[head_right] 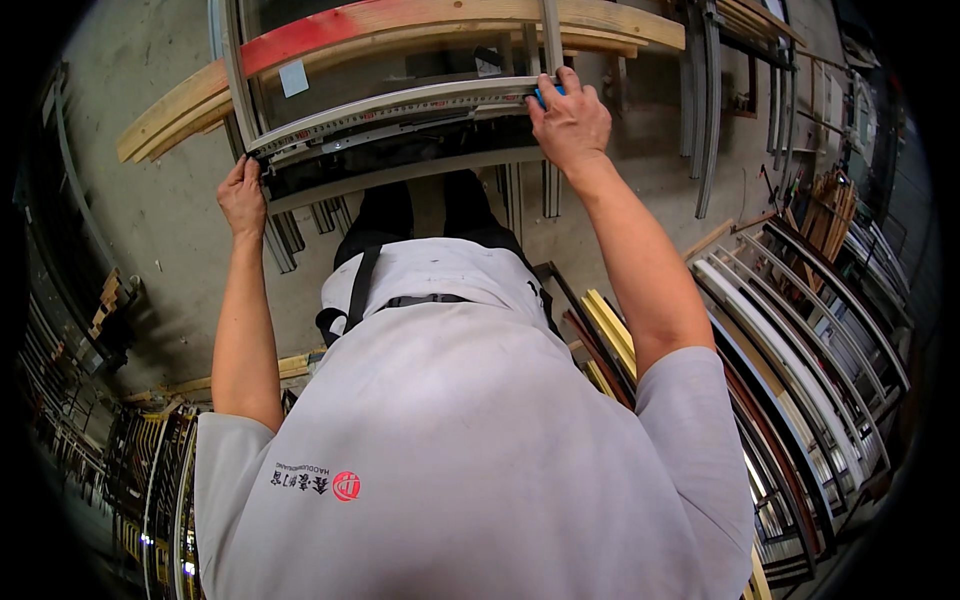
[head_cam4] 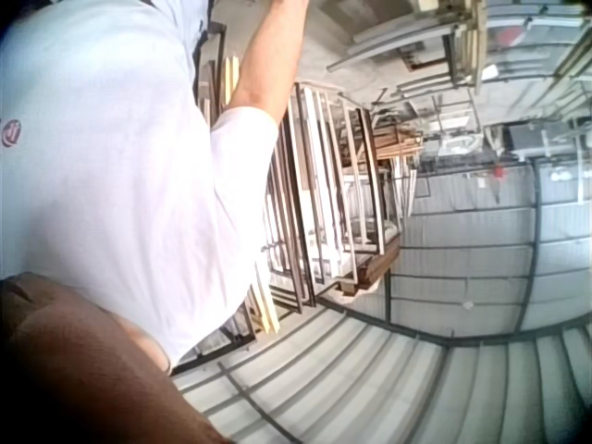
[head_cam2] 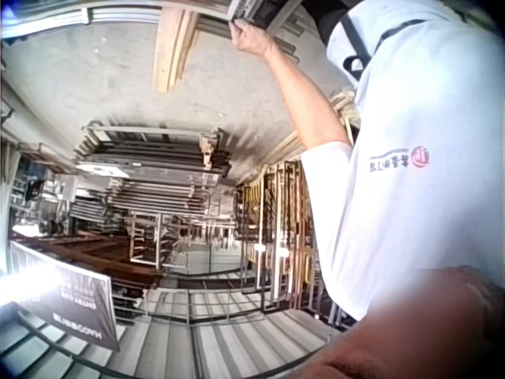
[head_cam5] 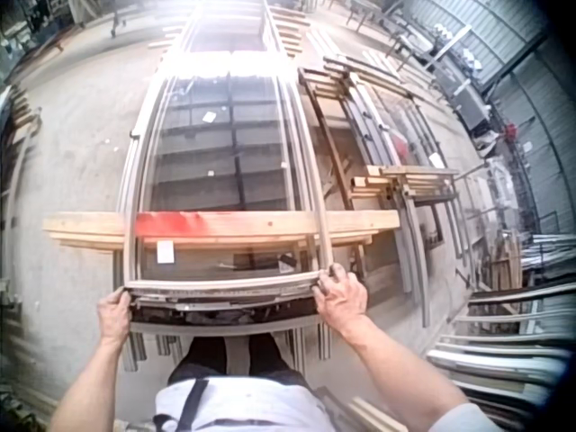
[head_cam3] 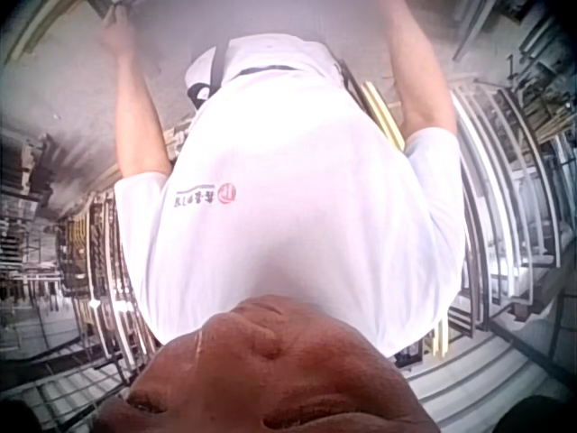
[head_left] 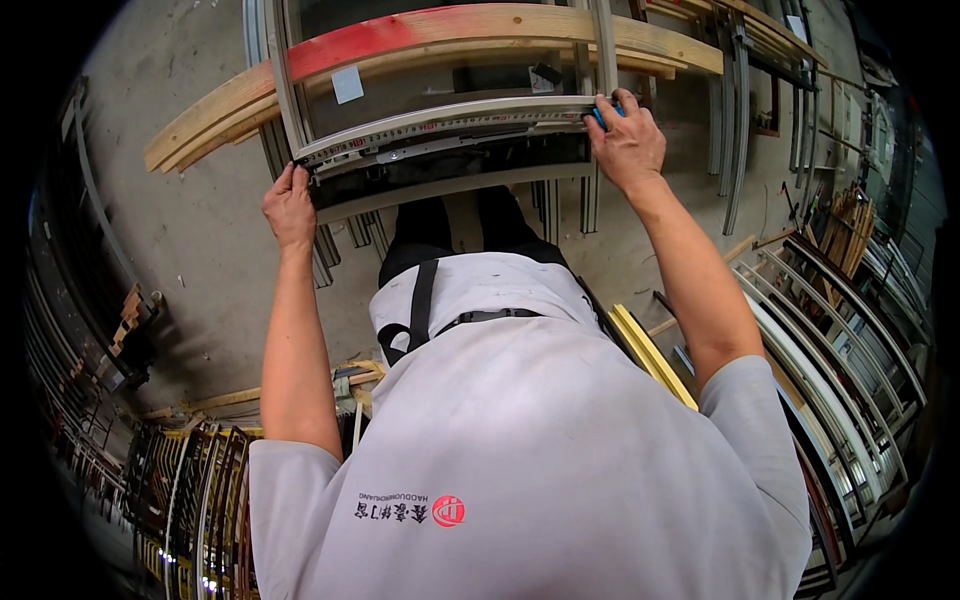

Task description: The person uses a tape measure to take dimensions of various metal frame components and marking points with a pencil.

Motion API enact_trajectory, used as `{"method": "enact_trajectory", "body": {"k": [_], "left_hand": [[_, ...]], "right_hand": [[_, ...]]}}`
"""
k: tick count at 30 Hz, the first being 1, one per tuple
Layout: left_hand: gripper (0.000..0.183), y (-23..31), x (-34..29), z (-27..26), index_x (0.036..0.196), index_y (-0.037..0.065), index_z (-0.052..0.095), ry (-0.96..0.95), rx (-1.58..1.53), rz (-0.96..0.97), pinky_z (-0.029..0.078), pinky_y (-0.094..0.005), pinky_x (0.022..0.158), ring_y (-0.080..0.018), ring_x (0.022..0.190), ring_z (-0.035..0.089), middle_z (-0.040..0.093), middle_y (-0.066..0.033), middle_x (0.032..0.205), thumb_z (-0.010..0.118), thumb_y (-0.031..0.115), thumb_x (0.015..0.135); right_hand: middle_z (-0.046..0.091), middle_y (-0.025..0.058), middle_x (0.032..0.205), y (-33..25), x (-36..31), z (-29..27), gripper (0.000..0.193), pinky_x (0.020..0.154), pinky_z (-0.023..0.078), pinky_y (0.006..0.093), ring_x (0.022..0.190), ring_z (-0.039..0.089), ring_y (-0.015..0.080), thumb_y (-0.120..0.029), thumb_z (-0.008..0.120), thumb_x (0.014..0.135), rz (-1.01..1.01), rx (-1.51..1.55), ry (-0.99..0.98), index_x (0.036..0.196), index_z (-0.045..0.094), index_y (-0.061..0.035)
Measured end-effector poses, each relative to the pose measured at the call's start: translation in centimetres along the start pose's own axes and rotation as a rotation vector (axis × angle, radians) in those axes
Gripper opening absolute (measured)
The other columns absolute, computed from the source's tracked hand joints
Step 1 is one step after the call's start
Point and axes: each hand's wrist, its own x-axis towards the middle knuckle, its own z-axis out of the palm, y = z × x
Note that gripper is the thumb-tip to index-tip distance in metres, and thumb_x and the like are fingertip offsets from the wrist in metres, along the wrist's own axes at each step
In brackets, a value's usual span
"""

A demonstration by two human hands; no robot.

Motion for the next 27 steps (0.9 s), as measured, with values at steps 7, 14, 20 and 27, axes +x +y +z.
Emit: {"method": "enact_trajectory", "body": {"k": [7,14,20,27], "left_hand": [[0.04,-1.1,0.3,0.2,0.127,-0.009,0.064,0.019,0.003,-0.011,0.05,-0.0241,0.085,-0.011,0.092,0.065,0.076,-0.0115,0.101,0.066,0.02,0.099],[0.038,-1.4,0.3,0.5,0.126,-0.009,0.065,0.019,-0.058,-0.054,0.047,-0.0212,0.071,-0.0064,0.076,0.056,0.07,-0.0012,0.088,0.066,0.019,0.1],[0.038,-2.0,0.5,0.6,0.127,-0.008,0.065,0.058,-0.09,0.006,0.045,-0.0192,0.065,-0.0044,0.072,0.053,0.066,0.0019,0.084,0.066,0.019,0.1],[0.038,-2.2,0.5,0.2,0.127,-0.008,0.065,-0.011,-0.179,-0.001,0.05,-0.0208,0.068,-0.0049,0.076,0.058,0.07,-0.0001,0.091,0.066,0.018,0.101]], "right_hand": [[0.063,0.0059,0.124,0.1,0.2,0.0,0.032,0.071,0.057,0.0424,0.09,0.066,0.0308,-0.034,0.075,0.085,-0.017,-0.001,0.02,0.112,0.071,-0.0186],[0.064,0.0059,0.121,0.2,0.5,-0.2,0.029,0.071,0.057,0.042,0.09,0.066,0.0304,-0.034,0.074,0.085,-0.026,0.002,-0.001,0.109,0.071,-0.0184],[0.064,0.006,0.12,0.2,0.6,-0.1,0.029,0.071,0.056,0.0411,0.092,0.066,0.0296,-0.034,0.074,0.086,-0.024,0.0,-0.011,0.11,0.071,-0.0183],[0.064,0.0036,0.122,-0.2,0.7,-0.5,0.033,0.078,0.056,0.0414,0.099,0.066,0.0276,-0.034,0.073,0.087,0.018,-0.011,-0.075,0.117,0.072,-0.0186]]}}
